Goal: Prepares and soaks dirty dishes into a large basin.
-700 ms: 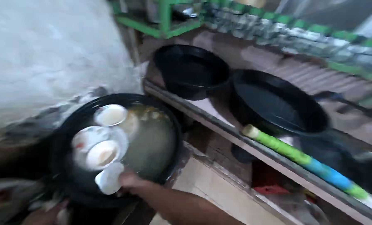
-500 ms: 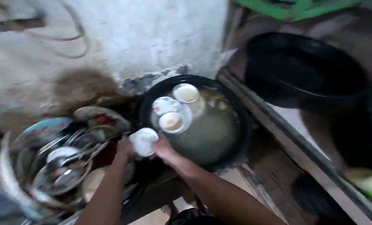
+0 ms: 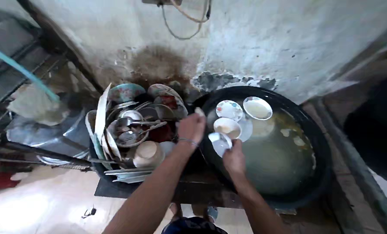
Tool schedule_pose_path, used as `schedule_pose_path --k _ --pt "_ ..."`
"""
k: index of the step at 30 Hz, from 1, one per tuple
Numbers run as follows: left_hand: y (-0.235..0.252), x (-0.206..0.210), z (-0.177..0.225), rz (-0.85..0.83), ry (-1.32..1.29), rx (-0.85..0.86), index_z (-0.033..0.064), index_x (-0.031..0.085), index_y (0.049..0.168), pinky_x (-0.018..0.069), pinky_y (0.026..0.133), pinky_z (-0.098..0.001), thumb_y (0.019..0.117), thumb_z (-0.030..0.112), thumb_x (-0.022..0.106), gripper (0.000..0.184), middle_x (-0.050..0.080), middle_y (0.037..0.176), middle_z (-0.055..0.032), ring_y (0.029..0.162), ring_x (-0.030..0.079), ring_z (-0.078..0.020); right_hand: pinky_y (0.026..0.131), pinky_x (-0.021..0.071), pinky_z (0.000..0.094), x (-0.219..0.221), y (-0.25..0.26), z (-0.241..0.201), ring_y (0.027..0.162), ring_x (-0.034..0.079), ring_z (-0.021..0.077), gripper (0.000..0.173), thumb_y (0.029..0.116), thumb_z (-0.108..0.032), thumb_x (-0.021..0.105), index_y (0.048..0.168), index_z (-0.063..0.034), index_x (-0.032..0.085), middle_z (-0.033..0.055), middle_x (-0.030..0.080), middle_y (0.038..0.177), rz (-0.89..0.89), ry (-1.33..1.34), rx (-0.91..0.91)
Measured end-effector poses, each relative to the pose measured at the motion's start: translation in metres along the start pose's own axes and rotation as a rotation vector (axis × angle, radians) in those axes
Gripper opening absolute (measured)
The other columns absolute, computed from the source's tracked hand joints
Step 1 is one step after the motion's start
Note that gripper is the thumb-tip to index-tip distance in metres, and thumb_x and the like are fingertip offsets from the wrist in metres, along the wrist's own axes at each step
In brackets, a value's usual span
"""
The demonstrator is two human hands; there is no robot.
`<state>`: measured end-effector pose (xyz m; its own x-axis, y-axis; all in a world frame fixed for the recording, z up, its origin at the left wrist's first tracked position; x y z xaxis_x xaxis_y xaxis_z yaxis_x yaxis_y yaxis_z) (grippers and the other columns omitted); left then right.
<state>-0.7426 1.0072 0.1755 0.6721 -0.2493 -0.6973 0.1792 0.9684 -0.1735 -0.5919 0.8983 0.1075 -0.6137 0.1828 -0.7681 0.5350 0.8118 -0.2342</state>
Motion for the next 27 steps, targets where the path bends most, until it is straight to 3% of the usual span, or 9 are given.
schedule_pose_path --k 4,7,11,14,16,20,23,25,27 --pt "-0.004 0.066 0.044 -0.139 0.02 0.19 0.006 0.066 0.127 0.0569 0.091 -0.0589 0.1046 0.029 0.06 0.033 0.069 0.121 -0.0201 0.107 0.07 -0.0381 0.091 0.0541 0.0634 0.012 -0.001 0.046 0.109 0.067 0.0455 0.048 0.1017 -0.009 0.055 0.146 -0.0008 0.042 0.0294 0.064 0.124 0.002 -0.014 0.126" --pt "-0.012 0.079 0.048 -0.246 -0.001 0.325 0.0145 0.054 0.148 0.0566 0.096 -0.0571 0.1 0.028 0.069 0.052 0.058 0.144 -0.0175 0.118 0.067 -0.0353 0.096 0.053 0.0611 0.017 -0.001 0.056 0.115 0.065 0.0456 0.048 0.1008 -0.007 0.057 0.145 0.0039 0.043 0.031 0.061 0.128 0.045 0.037 0.159" --pt "0.0 0.041 -0.022 -0.307 0.414 0.128 0.016 0.066 0.132 0.0564 0.088 -0.0628 0.099 0.023 0.063 0.033 0.068 0.128 -0.0162 0.112 0.068 -0.0389 0.096 0.0532 0.0597 0.026 0.008 0.061 0.116 0.064 0.0437 0.049 0.1028 -0.013 0.056 0.147 0.002 0.04 0.0299 0.061 0.13 -0.034 0.117 0.305" --pt "0.012 0.032 -0.086 -0.467 0.708 -0.115 -0.0002 0.063 0.134 0.0448 0.099 -0.0729 0.096 0.023 0.07 0.045 0.052 0.146 -0.0285 0.129 0.053 -0.052 0.082 0.0599 0.0516 0.041 0.02 0.069 0.103 0.068 0.0361 0.047 0.1041 -0.007 0.051 0.149 0.0003 0.039 0.0277 0.06 0.127 -0.145 0.513 0.342" --pt "0.01 0.037 -0.096 -0.548 0.863 -0.117 -0.0019 0.062 0.134 0.0374 0.105 -0.0755 0.0975 0.02 0.067 0.043 0.051 0.147 -0.03 0.131 0.05 -0.0537 0.069 0.0626 0.0442 0.044 0.025 0.061 0.085 0.071 0.0313 0.043 0.1051 -0.005 0.045 0.148 0.001 0.039 0.026 0.063 0.118 -0.231 0.812 0.381" --pt "0.007 0.068 -0.091 -0.64 1.159 -0.147 -0.0071 0.055 0.137 0.0395 0.104 -0.0692 0.1021 0.012 0.056 0.039 0.057 0.138 -0.0289 0.123 0.057 -0.0486 0.067 0.0629 0.0441 0.033 0.016 0.004 0.078 0.072 0.0312 0.036 0.1086 -0.007 0.039 0.144 -0.0002 0.042 0.0245 0.067 0.11 -0.384 0.924 0.326" --pt "0.003 0.079 -0.104 -0.54 1.088 -0.108 -0.008 0.053 0.14 0.0331 0.11 -0.0693 0.1022 0.015 0.056 0.044 0.054 0.144 -0.0282 0.13 0.053 -0.048 0.065 0.0635 0.0456 0.034 0.006 -0.042 0.076 0.073 0.0316 0.037 0.1064 -0.007 0.044 0.143 -0.0022 0.046 0.0232 0.069 0.109 -0.447 0.861 0.177" --pt "-0.008 0.053 -0.098 -0.396 0.746 -0.071 -0.0016 0.047 0.15 0.0196 0.118 -0.0721 0.1014 0.022 0.061 0.056 0.043 0.156 -0.0274 0.145 0.037 -0.0494 0.068 0.0632 0.0493 0.038 0.003 -0.068 0.081 0.073 0.0335 0.038 0.1057 -0.009 0.047 0.144 -0.0049 0.044 0.0234 0.067 0.115 -0.461 0.749 0.104" --pt "-0.012 0.02 -0.077 -0.282 0.563 -0.154 0.0048 0.05 0.149 0.0386 0.109 -0.0687 0.0938 0.039 0.072 0.068 0.048 0.151 -0.0264 0.138 0.046 -0.0473 0.077 0.0623 0.0555 0.041 0.004 -0.09 0.094 0.072 0.0348 0.042 0.1033 -0.01 0.052 0.144 -0.0068 0.044 0.0226 0.066 0.118 -0.41 0.577 0.015"
Point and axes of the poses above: each hand's wrist, its own y-axis towards the middle knuckle, its own x-axis out of the palm, z = x × y, the point moved 2 cm from there along y, towards the middle knuckle
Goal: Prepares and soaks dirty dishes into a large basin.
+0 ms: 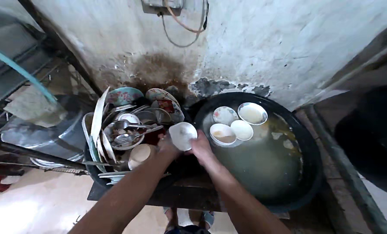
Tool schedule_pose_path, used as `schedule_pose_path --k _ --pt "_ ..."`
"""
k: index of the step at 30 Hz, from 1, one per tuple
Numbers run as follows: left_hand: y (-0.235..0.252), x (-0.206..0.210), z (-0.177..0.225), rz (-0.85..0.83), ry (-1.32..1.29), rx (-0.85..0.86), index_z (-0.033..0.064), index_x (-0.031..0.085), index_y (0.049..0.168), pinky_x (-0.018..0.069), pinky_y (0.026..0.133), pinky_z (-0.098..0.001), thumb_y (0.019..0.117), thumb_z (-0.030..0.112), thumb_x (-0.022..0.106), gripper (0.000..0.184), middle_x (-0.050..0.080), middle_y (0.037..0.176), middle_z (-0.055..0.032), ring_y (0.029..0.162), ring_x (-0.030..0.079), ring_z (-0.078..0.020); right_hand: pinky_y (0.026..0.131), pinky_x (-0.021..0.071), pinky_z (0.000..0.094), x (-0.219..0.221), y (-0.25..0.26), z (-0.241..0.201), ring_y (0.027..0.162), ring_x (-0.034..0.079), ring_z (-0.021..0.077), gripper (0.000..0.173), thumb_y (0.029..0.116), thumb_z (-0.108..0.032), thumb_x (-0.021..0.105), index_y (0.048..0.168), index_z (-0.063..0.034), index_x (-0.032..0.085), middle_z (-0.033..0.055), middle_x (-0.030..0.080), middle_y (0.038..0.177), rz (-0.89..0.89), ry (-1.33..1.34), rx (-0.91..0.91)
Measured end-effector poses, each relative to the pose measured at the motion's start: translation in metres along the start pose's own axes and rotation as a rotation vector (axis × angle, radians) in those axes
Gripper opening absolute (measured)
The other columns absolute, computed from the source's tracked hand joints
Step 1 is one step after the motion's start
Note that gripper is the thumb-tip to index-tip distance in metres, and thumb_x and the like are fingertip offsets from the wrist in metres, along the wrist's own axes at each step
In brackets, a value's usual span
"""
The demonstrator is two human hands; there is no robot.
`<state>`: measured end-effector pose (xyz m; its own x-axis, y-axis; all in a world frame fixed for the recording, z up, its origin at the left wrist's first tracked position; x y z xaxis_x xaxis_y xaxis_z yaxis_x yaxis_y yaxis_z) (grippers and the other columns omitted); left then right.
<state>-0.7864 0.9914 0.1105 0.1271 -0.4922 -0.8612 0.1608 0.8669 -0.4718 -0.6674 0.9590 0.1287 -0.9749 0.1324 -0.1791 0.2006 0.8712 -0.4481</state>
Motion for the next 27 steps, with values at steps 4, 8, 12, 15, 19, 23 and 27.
schedule_pose_path --k 4,8,12,15,19,23,27 --pt "0.016 -0.04 0.0 -0.19 0.038 0.088 -0.0038 0.068 0.12 0.0486 0.096 -0.0686 0.0949 0.033 0.073 0.045 0.066 0.124 -0.0288 0.117 0.062 -0.0474 0.087 0.0571 0.0591 0.011 -0.008 -0.05 0.106 0.068 0.0376 0.047 0.0978 -0.006 0.056 0.144 -0.0043 0.044 0.0233 0.064 0.124 0.114 -0.354 -0.193" --pt "0.044 -0.037 -0.026 -0.113 -0.56 0.141 -0.0046 0.059 0.132 0.0533 0.095 -0.0587 0.0995 0.014 0.066 0.038 0.065 0.121 -0.0272 0.109 0.066 -0.0393 0.089 0.0586 0.0562 -0.004 -0.005 -0.057 0.111 0.067 0.0387 0.051 0.0933 -0.002 0.06 0.142 -0.003 0.046 0.0244 0.055 0.139 0.253 -0.563 -0.36" --pt "0.031 -0.031 -0.022 0.148 -0.874 0.027 0.002 0.071 0.119 0.0544 0.097 -0.0582 0.0957 0.023 0.074 0.031 0.072 0.112 -0.0211 0.106 0.07 -0.0352 0.088 0.0568 0.0629 -0.058 -0.023 0.0 0.11 0.067 0.0437 0.05 0.0952 -0.004 0.063 0.142 -0.0031 0.045 0.0265 0.058 0.134 0.377 -0.627 -0.25" --pt "-0.007 -0.04 0.025 0.289 -0.958 0.141 0.0018 0.072 0.111 0.0559 0.092 -0.0557 0.0927 0.025 0.078 0.03 0.073 0.103 -0.0178 0.098 0.071 -0.0314 0.093 0.0534 0.0655 -0.092 -0.036 0.062 0.114 0.064 0.0478 0.049 0.0975 -0.005 0.061 0.144 0.0004 0.045 0.0299 0.059 0.133 0.428 -0.654 -0.09" --pt "-0.022 -0.023 0.111 0.251 -0.91 0.378 0.0022 0.074 0.111 0.0565 0.093 -0.0496 0.094 0.02 0.076 0.025 0.071 0.108 -0.0168 0.1 0.069 -0.0287 0.095 0.0547 0.06 -0.106 -0.043 0.107 0.113 0.066 0.0459 0.047 0.0973 -0.006 0.062 0.141 0.0047 0.047 0.0306 0.06 0.13 0.471 -0.724 0.057" --pt "0.0 0.007 0.159 0.109 -0.575 0.543 0.0086 0.063 0.138 0.0547 0.1 -0.0553 0.1012 0.023 0.067 0.04 0.071 0.123 -0.0182 0.113 0.07 -0.034 0.099 0.0531 0.0576 -0.103 -0.032 0.121 0.12 0.062 0.0446 0.048 0.099 -0.006 0.06 0.143 0.0046 0.044 0.0312 0.058 0.133 0.487 -0.58 0.159" --pt "0.015 -0.017 0.104 0.198 -0.148 0.507 0.0144 0.07 0.128 0.0516 0.1 -0.0605 0.0973 0.013 0.063 0.031 0.069 0.128 -0.0142 0.119 0.065 -0.0356 0.092 0.0555 0.0546 -0.102 -0.018 0.135 0.115 0.065 0.0396 0.048 0.103 -0.005 0.052 0.149 0.0024 0.039 0.0303 0.059 0.132 0.408 -0.166 0.274"
Point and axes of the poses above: each hand's wrist, its own y-axis towards the middle knuckle, its own x-axis out of the palm, z = x × y, the point moved 2 cm from there along y, towards the middle knuckle
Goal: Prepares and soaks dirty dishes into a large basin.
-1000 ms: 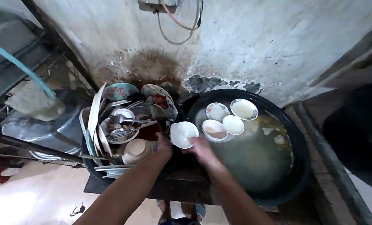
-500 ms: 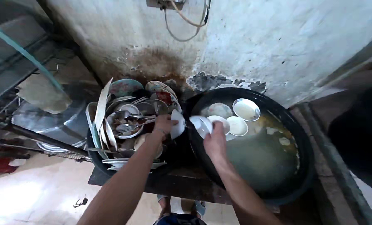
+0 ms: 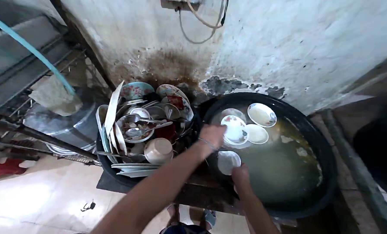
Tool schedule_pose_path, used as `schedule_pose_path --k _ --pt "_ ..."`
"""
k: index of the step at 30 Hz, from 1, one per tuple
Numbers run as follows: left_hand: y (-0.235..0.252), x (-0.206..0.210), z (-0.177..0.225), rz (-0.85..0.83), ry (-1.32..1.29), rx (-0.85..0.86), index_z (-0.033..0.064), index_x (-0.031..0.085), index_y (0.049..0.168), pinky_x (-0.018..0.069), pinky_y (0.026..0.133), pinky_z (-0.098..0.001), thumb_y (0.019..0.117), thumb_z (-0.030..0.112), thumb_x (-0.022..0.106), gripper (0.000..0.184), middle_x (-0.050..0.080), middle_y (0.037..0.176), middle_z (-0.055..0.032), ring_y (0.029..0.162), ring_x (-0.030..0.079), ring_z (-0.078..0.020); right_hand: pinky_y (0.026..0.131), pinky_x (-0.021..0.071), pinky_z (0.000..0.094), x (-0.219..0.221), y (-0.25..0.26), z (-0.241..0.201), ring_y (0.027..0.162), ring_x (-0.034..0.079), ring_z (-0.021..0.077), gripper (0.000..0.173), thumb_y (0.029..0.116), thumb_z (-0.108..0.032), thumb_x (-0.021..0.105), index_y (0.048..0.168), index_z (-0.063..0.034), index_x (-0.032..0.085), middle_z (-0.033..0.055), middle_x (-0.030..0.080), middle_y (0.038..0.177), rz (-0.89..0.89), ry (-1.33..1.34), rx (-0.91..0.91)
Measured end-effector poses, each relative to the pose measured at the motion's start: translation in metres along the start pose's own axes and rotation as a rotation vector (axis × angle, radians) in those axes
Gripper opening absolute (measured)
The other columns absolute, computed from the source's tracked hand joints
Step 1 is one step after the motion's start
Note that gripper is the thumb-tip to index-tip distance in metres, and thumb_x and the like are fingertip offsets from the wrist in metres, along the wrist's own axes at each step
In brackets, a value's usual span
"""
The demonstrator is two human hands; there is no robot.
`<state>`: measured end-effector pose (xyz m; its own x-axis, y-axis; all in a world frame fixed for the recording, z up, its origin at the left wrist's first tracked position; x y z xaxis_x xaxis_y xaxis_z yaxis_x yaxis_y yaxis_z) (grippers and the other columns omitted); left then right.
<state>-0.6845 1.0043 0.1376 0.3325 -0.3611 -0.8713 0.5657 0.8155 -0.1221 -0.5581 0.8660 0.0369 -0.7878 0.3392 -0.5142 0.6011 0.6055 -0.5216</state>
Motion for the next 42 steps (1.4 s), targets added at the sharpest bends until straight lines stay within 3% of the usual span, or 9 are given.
schedule_pose_path --k 5,9,13,18,23,28,34,38,42 --pt "-0.016 -0.047 -0.12 -0.212 0.389 -0.34 -0.0032 0.058 0.139 0.0345 0.108 -0.0738 0.0916 0.018 0.075 0.054 0.05 0.147 -0.0306 0.137 0.044 -0.0521 0.061 0.0616 0.0396 0.017 -0.012 -0.037 0.071 0.071 0.0275 0.034 0.1045 0.0 0.037 0.137 0.0066 0.041 0.0236 0.067 0.099 -0.282 0.578 0.069" --pt "-0.018 -0.039 -0.157 -0.313 0.555 -0.423 -0.0042 0.067 0.121 0.0513 0.092 -0.0647 0.0975 0.008 0.063 0.027 0.066 0.124 -0.0272 0.112 0.064 -0.0465 0.062 0.064 0.0444 0.045 -0.049 -0.114 0.074 0.073 0.0309 0.04 0.103 0.002 0.041 0.143 0.0004 0.042 0.0237 0.067 0.11 -0.339 0.502 -0.114" --pt "-0.013 -0.053 -0.153 -0.202 0.499 -0.269 -0.002 0.066 0.128 0.0342 0.114 -0.0643 0.0971 0.011 0.065 0.034 0.066 0.128 -0.0241 0.123 0.06 -0.044 0.074 0.0632 0.0549 0.079 -0.068 -0.188 0.09 0.073 0.0357 0.054 0.0995 -0.005 0.053 0.15 -0.0061 0.034 0.0252 0.063 0.122 -0.235 0.133 -0.344" --pt "-0.018 -0.07 -0.128 -0.078 0.485 -0.106 0.0041 0.065 0.127 0.0421 0.106 -0.0674 0.0948 0.016 0.068 0.034 0.068 0.12 -0.0224 0.116 0.063 -0.0438 0.087 0.0593 0.0561 0.08 -0.089 -0.239 0.11 0.067 0.04 0.053 0.093 -0.003 0.061 0.142 -0.0051 0.042 0.0249 0.052 0.139 0.026 -0.303 -0.676" --pt "-0.014 -0.078 -0.107 0.018 0.411 -0.084 0.0123 0.038 0.154 0.0545 0.085 -0.0625 0.1042 0.008 0.049 0.051 0.055 0.138 -0.0302 0.097 0.069 -0.0477 0.087 0.0564 0.0641 0.037 -0.066 -0.162 0.111 0.065 0.0467 0.055 0.0933 -0.004 0.063 0.144 -0.0009 0.042 0.0299 0.052 0.138 0.155 -0.356 -0.66" --pt "-0.021 -0.047 -0.012 0.14 0.08 -0.109 0.0273 0.048 0.151 0.0607 0.068 -0.0545 0.096 0.016 0.063 0.058 0.045 0.154 -0.0192 0.081 0.072 -0.0365 0.099 0.0521 0.0618 -0.007 -0.046 -0.05 0.121 0.061 0.0463 0.052 0.0958 -0.004 0.061 0.144 0.0042 0.044 0.0309 0.055 0.138 0.2 -0.432 -0.427" --pt "-0.003 0.036 0.059 -0.041 -0.16 -0.065 0.0235 0.036 0.16 0.0597 0.086 -0.0554 0.0872 0.03 0.081 0.085 0.037 0.156 -0.0254 0.109 0.067 -0.041 0.097 0.0555 0.0552 -0.02 -0.027 -0.004 0.12 0.063 0.0435 0.048 0.0974 -0.006 0.062 0.143 0.0029 0.046 0.03 0.054 0.139 0.231 -0.475 -0.23" --pt "-0.04 -0.006 0.017 -0.104 -0.038 -0.19 0.0147 0.055 0.146 0.057 0.09 -0.061 0.0943 0.047 0.07 0.063 0.053 0.148 -0.0197 0.114 0.067 -0.0393 0.104 0.0501 0.0578 -0.018 -0.013 0.004 0.125 0.06 0.0451 0.056 0.1023 -0.012 0.058 0.15 0.0046 0.036 0.0327 0.053 0.14 0.074 -0.372 -0.061" --pt "-0.1 -0.057 -0.089 -0.082 0.162 -0.691 -0.0006 0.05 0.146 0.0496 0.097 -0.0692 0.096 0.053 0.066 0.075 0.049 0.147 -0.0314 0.126 0.057 -0.051 0.082 0.0597 0.0512 -0.011 0.007 0.017 0.104 0.067 0.0353 0.046 0.1022 -0.004 0.052 0.147 0.0022 0.042 0.0278 0.06 0.127 -0.113 0.157 0.008"
Point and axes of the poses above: each hand's wrist, its own y-axis towards the middle knuckle, its own x-axis out of the palm, z = x × y, the point moved 2 cm from there along y, towards the middle knuckle
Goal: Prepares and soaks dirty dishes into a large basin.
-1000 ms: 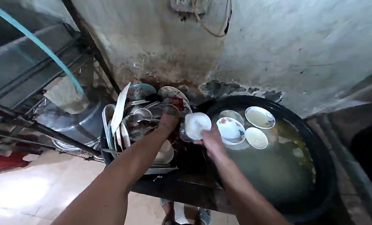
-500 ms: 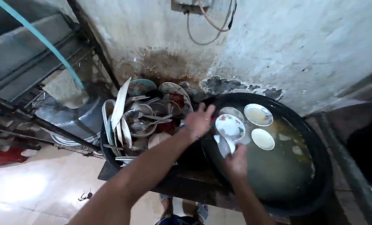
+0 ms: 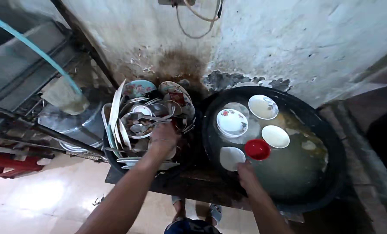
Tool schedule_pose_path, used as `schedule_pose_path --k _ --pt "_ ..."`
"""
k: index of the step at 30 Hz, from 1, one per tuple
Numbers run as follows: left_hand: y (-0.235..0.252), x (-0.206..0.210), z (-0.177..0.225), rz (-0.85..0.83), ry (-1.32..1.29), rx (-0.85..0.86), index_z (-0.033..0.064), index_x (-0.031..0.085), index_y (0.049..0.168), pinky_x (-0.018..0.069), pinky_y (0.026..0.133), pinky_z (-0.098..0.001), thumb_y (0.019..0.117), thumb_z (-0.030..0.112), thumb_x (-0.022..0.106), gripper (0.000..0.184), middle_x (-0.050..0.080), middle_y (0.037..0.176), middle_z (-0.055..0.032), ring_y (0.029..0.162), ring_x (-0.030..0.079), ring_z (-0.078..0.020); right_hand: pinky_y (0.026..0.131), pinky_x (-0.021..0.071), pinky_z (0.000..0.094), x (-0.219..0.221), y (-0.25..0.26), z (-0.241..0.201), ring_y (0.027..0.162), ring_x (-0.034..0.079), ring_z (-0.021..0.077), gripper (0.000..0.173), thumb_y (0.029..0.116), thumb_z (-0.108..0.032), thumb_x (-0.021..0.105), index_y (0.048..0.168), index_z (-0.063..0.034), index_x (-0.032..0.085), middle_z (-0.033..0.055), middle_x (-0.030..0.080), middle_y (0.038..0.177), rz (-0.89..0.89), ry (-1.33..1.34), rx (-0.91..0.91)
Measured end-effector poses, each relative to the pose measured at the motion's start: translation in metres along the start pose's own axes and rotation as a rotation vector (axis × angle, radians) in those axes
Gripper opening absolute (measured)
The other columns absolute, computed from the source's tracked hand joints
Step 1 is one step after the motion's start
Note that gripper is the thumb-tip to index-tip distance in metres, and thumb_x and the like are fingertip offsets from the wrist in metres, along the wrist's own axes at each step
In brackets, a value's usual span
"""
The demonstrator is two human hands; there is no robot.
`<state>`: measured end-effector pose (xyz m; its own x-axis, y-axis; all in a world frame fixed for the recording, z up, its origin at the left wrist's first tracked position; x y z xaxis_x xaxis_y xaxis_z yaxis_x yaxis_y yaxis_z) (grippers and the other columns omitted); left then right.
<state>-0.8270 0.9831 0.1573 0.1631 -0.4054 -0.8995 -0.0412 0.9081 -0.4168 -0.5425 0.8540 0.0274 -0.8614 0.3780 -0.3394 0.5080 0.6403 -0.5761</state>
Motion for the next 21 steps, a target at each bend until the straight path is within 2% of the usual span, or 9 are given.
schedule_pose_path --k 2,5,8,9,12,13,15,18,21 --pt "0.003 -0.005 -0.035 -0.065 0.047 -0.138 -0.0053 0.051 0.143 0.0476 0.1 -0.0678 0.0951 0.059 0.065 0.081 0.054 0.141 -0.0327 0.128 0.056 -0.0496 0.071 0.0616 0.0458 0.007 0.003 -0.006 0.09 0.07 0.0317 0.043 0.1033 -0.001 0.044 0.146 0.0022 0.04 0.0254 0.061 0.121 -0.133 0.255 0.046" --pt "0.003 0.001 -0.046 -0.108 -0.031 -0.141 -0.0043 0.047 0.146 0.0447 0.107 -0.0659 0.0924 0.064 0.065 0.089 0.056 0.141 -0.0298 0.132 0.055 -0.0465 0.063 0.0614 0.0409 0.024 -0.008 -0.037 0.073 0.071 0.0283 0.037 0.1025 0.0 0.039 0.139 0.0037 0.043 0.0236 0.067 0.103 -0.24 0.385 0.067" --pt "0.003 0.013 -0.049 -0.135 -0.125 -0.177 0.0024 0.027 0.16 0.0454 0.105 -0.0667 0.0927 0.061 0.067 0.098 0.057 0.14 -0.0309 0.128 0.057 -0.0484 0.062 0.0617 0.0409 0.044 -0.03 -0.083 0.07 0.071 0.0271 0.032 0.1024 0.0 0.038 0.133 0.003 0.046 0.0213 0.069 0.098 -0.326 0.407 0.004" --pt "0.003 0.015 -0.047 -0.125 -0.14 -0.195 0.0032 0.027 0.16 0.0471 0.102 -0.0668 0.0909 0.059 0.07 0.098 0.059 0.137 -0.031 0.125 0.059 -0.0486 0.063 0.0618 0.0416 0.053 -0.037 -0.096 0.072 0.071 0.0276 0.032 0.1022 0.0 0.038 0.133 0.0026 0.046 0.0214 0.068 0.1 -0.358 0.415 -0.009" --pt "-0.001 0.013 -0.027 -0.028 -0.244 -0.214 0.0035 0.035 0.157 0.0415 0.102 -0.075 0.0804 0.044 0.086 0.101 0.048 0.146 -0.035 0.132 0.05 -0.0548 0.066 0.0608 0.0422 0.083 -0.054 -0.131 0.077 0.07 0.0278 0.036 0.1017 -0.002 0.039 0.137 0.0001 0.045 0.0211 0.066 0.107 -0.484 0.368 -0.036" --pt "0.001 0.013 -0.018 -0.004 -0.281 -0.202 0.0067 0.035 0.158 0.0413 0.102 -0.0751 0.082 0.038 0.085 0.096 0.046 0.148 -0.0345 0.133 0.048 -0.0552 0.066 0.0608 0.0423 0.094 -0.057 -0.142 0.077 0.07 0.0278 0.036 0.102 -0.002 0.039 0.138 0.0001 0.045 0.0215 0.067 0.108 -0.501 0.339 -0.055" --pt "0.01 0.014 -0.006 0.004 -0.35 -0.157 0.0093 0.037 0.156 0.0505 0.097 -0.0669 0.0886 0.033 0.078 0.083 0.053 0.144 -0.0297 0.123 0.06 -0.0488 0.068 0.0612 0.0457 0.111 -0.064 -0.159 0.08 0.07 0.0302 0.042 0.1003 0.0 0.043 0.143 -0.0008 0.044 0.0226 0.065 0.113 -0.489 0.266 -0.124" --pt "0.046 0.023 -0.002 0.007 -0.394 0.026 0.002 0.051 0.147 0.0479 0.101 -0.0659 0.0868 0.03 0.08 0.072 0.058 0.14 -0.0267 0.127 0.057 -0.045 0.068 0.0627 0.0499 0.13 -0.07 -0.18 0.082 0.072 0.0334 0.047 0.0992 -0.003 0.048 0.145 -0.0022 0.04 0.0247 0.065 0.115 -0.387 0.024 -0.316" --pt "0.059 0.015 0.001 -0.039 -0.4 0.049 -0.0012 0.065 0.128 0.0474 0.098 -0.069 0.0946 0.034 0.07 0.049 0.065 0.128 -0.0269 0.121 0.06 -0.0458 0.083 0.0589 0.0576 0.136 -0.086 -0.21 0.103 0.07 0.0375 0.052 0.0951 -0.005 0.056 0.144 -0.0026 0.041 0.0243 0.064 0.123 -0.186 -0.358 -0.549"
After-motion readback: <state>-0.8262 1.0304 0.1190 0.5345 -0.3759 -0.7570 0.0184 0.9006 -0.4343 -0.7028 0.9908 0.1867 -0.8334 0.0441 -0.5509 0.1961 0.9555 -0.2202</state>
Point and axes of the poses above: each hand's wrist, its own y-axis towards the middle knuckle, its own x-axis out of the palm, z = x × y, the point moved 2 cm from there along y, towards the middle knuckle
